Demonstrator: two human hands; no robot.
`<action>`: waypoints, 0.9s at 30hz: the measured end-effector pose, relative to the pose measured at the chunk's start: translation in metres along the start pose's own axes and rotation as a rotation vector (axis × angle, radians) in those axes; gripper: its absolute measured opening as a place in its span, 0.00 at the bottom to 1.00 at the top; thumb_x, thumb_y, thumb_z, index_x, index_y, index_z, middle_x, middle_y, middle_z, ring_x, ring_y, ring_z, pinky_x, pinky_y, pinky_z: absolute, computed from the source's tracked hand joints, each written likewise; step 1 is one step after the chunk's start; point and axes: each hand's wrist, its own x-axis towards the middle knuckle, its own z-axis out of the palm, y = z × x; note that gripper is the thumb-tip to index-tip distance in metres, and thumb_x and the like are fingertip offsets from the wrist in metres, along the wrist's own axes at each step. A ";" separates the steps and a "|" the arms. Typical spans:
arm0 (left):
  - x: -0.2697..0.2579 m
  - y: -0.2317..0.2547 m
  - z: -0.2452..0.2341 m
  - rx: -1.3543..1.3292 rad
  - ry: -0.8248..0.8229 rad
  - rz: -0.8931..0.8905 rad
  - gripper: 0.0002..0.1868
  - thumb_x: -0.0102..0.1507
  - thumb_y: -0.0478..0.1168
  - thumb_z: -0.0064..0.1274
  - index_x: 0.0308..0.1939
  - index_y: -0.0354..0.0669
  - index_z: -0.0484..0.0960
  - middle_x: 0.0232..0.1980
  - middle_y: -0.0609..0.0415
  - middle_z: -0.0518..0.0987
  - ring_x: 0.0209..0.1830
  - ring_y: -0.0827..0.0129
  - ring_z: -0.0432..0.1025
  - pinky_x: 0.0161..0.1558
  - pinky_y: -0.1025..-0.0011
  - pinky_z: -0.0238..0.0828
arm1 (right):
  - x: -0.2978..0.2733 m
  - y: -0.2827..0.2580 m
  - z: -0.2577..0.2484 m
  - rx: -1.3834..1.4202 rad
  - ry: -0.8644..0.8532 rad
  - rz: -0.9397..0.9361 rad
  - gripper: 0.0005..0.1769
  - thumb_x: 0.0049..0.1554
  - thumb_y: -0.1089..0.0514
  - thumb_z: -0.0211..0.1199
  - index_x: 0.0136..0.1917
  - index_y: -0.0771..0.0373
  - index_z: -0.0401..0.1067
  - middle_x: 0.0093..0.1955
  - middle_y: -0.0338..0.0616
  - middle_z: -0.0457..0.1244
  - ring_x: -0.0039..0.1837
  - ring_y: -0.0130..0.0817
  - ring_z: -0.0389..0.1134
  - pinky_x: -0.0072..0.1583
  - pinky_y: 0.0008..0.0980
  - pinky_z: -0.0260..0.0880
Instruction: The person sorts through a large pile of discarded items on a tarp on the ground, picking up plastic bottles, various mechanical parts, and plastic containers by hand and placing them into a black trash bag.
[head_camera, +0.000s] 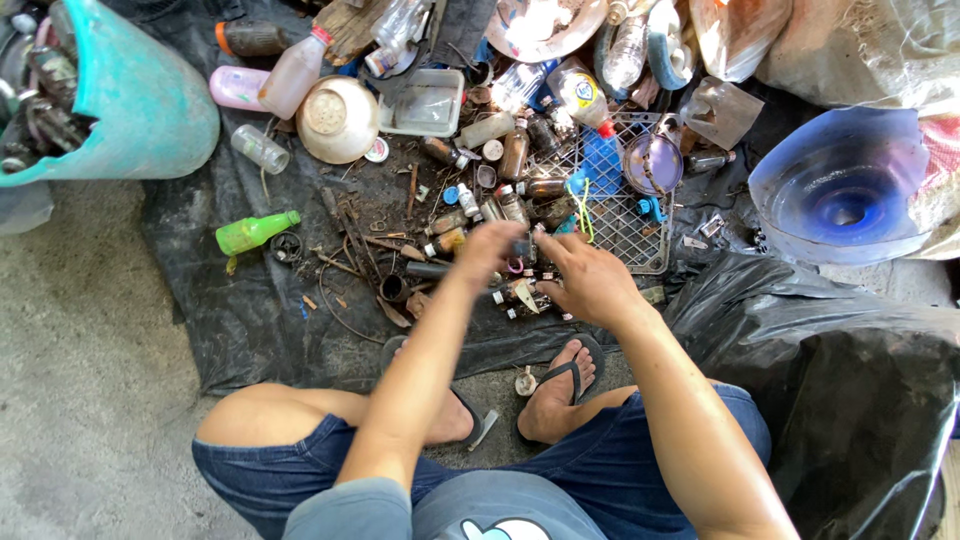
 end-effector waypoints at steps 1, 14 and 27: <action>-0.008 -0.003 0.021 0.003 -0.025 0.050 0.25 0.62 0.62 0.53 0.50 0.48 0.81 0.44 0.56 0.83 0.39 0.71 0.77 0.38 0.68 0.73 | 0.000 -0.004 0.000 -0.003 -0.001 -0.006 0.42 0.53 0.43 0.66 0.76 0.56 0.58 0.65 0.54 0.62 0.61 0.53 0.68 0.59 0.46 0.69; -0.029 -0.057 0.051 -0.252 -0.023 0.095 0.26 0.60 0.57 0.64 0.48 0.42 0.75 0.41 0.55 0.82 0.37 0.73 0.80 0.30 0.74 0.77 | 0.004 0.018 0.021 -0.237 0.057 0.039 0.35 0.50 0.43 0.70 0.66 0.57 0.67 0.63 0.54 0.66 0.66 0.44 0.66 0.65 0.44 0.64; -0.015 -0.134 -0.107 1.780 0.335 0.113 0.18 0.68 0.41 0.52 0.62 0.50 0.77 0.61 0.53 0.73 0.66 0.57 0.65 0.71 0.45 0.51 | 0.000 0.024 0.016 -0.022 -0.021 0.050 0.18 0.52 0.60 0.61 0.57 0.59 0.70 0.54 0.50 0.68 0.54 0.52 0.71 0.55 0.50 0.69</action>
